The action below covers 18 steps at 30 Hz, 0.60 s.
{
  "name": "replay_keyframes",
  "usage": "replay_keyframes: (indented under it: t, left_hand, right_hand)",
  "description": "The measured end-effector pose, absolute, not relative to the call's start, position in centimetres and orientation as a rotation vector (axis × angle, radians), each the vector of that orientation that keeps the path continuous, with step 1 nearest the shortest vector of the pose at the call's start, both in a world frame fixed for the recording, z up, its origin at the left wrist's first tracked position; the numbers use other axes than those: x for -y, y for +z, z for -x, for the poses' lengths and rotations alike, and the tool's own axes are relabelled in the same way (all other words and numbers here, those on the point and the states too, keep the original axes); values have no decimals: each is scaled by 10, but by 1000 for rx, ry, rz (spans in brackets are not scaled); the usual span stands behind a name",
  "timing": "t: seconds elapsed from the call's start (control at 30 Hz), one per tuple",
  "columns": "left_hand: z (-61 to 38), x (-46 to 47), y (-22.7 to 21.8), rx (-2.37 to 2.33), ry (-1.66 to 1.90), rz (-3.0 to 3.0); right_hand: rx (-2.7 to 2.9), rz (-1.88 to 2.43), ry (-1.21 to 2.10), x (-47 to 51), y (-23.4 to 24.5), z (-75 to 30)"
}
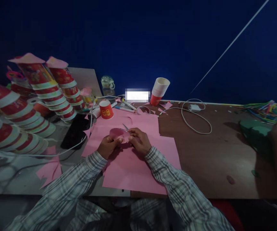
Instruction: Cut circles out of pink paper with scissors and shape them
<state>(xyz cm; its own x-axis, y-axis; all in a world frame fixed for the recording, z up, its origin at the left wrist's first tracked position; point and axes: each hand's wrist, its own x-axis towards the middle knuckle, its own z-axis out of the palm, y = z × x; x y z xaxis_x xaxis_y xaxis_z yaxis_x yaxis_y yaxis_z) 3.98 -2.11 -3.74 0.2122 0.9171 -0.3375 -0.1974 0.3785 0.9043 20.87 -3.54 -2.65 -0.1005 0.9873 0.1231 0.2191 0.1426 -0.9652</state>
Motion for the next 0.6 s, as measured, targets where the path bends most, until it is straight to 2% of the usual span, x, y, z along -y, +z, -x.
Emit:
replay_keyframes:
  t: [0.27,0.4,0.6]
  left_hand:
    - [-41,23,-23,-1021,1028,-936]
    - [-39,23,-18,-1025,1069,-918]
    - [-35,20,-20,-1137,1133,-926]
  right_hand:
    - [1375,1271,950,18,-21,-218]
    - [1555,1382,926,7,-15,-226]
    - [2027,1710,334,5,-16,-215]
